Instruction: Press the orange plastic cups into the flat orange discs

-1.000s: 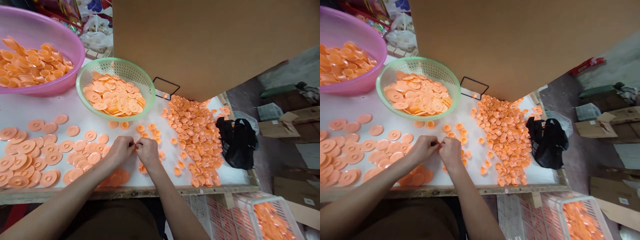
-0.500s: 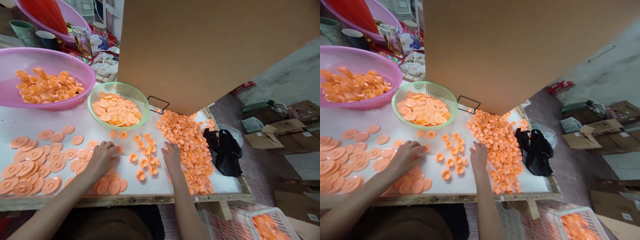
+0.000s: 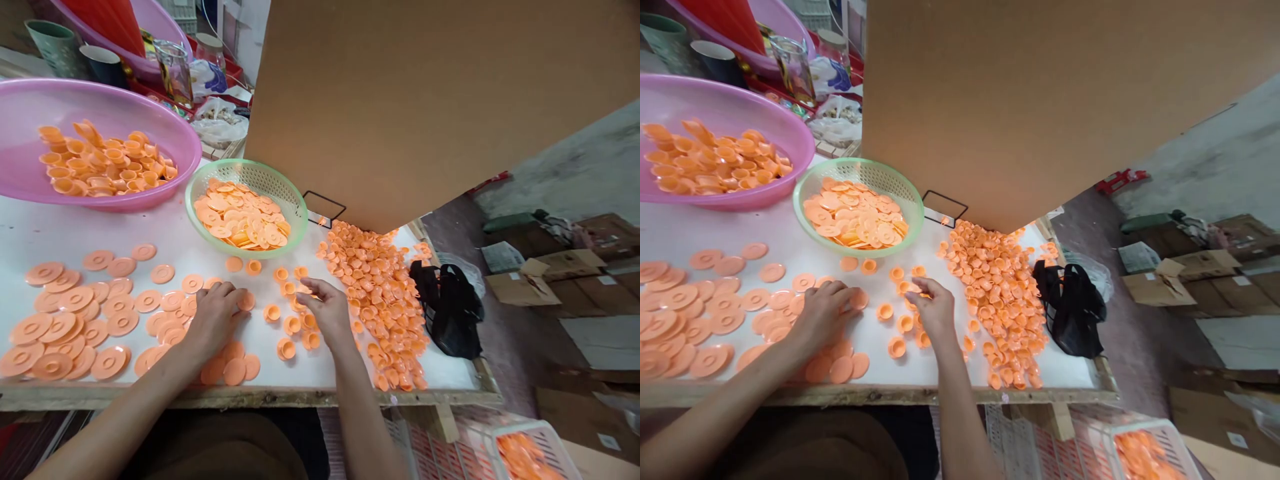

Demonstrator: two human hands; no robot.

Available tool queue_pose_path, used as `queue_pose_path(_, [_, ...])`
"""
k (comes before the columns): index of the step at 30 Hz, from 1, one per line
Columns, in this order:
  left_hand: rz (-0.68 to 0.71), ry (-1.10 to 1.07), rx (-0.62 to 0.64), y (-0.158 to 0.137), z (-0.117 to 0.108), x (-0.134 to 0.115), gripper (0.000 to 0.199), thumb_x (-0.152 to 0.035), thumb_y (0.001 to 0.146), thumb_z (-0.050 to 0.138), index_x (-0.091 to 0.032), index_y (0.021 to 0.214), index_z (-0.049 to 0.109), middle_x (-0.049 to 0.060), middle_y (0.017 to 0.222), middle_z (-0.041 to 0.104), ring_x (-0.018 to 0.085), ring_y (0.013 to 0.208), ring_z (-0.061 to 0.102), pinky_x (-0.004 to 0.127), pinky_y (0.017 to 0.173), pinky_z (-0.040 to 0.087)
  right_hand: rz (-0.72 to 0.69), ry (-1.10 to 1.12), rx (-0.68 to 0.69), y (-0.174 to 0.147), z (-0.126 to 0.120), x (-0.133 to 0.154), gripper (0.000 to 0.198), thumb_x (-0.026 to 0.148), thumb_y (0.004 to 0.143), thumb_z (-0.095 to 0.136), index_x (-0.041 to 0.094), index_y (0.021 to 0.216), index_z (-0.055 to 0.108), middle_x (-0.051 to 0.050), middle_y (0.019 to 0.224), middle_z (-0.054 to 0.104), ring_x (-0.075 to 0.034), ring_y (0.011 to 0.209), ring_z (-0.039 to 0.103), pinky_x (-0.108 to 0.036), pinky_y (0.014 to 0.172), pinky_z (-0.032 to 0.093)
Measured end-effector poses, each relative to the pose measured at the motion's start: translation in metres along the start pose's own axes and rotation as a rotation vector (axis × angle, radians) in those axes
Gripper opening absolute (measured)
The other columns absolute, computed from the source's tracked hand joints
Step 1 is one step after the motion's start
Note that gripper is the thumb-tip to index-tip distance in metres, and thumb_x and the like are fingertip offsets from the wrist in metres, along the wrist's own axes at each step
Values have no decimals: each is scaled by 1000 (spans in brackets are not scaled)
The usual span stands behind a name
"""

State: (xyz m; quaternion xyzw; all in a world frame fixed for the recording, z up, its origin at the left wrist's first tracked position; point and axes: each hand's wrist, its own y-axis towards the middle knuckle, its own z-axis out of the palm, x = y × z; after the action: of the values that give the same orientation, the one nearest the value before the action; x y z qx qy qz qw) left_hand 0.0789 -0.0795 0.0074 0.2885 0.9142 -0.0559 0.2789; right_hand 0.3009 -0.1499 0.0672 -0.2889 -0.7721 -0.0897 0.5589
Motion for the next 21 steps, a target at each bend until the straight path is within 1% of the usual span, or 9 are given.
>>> queue_pose_path(3, [-15,-14,11,1,0,3,22,-28,83,64,-24,104,64,5,101,63,24,94,55,37,76,31,-117,-179,74,-1,37,13,24,27,66,74,20,89,73,0,79,69,-17,73,63,-31,69,52])
queue_pose_path(5, [-21,-25,18,1,0,4,18,-28,83,63,-23,100,66,6,99,63,24,94,56,37,75,32,-252,-340,129,-2,60,12,17,19,71,69,21,88,72,-1,80,69,-18,78,62,-32,75,51])
queue_pose_path(7, [-30,-34,6,2,-1,3,15,-27,84,61,-23,97,68,6,98,63,24,94,56,37,76,32,-400,-512,200,-4,76,8,23,9,75,62,21,91,71,-4,88,71,-20,88,60,-34,81,49])
queue_pose_path(9, [-34,-41,-9,1,-1,3,14,-26,86,60,-22,97,68,6,97,63,25,96,55,37,77,32,-487,-629,259,-7,86,4,34,1,75,56,20,100,70,-6,92,70,-22,94,58,-34,83,48])
queue_pose_path(12, [-35,-55,-9,2,1,4,13,-27,85,61,-22,96,68,6,98,63,24,96,55,37,77,31,-503,-636,254,-11,87,-1,47,-2,75,51,18,116,64,-8,98,67,-22,96,57,-34,85,48])
queue_pose_path(14, [-40,-60,-1,2,3,6,13,-28,83,64,-23,94,68,6,98,63,24,95,54,37,76,31,-483,-596,213,-11,84,-3,46,-1,75,51,17,116,61,-9,104,63,-21,96,57,-33,85,49])
queue_pose_path(16, [-42,-60,7,2,4,7,13,-29,82,65,-23,93,67,5,97,62,24,95,54,37,76,31,-453,-567,202,-10,83,-5,37,0,76,52,18,106,63,-7,103,61,-19,93,58,-32,81,49])
queue_pose_path(18, [-51,-58,7,2,4,6,12,-29,83,64,-23,93,67,6,96,62,24,95,54,37,76,30,-425,-554,217,-7,84,-7,29,1,76,54,19,96,65,-5,96,59,-18,88,58,-30,77,49])
queue_pose_path(21, [-53,-58,4,2,2,5,11,-28,85,62,-23,93,67,6,96,63,24,94,54,37,77,30,-442,-589,212,-5,87,-7,20,3,79,57,20,82,67,-4,87,57,-18,85,56,-30,77,47])
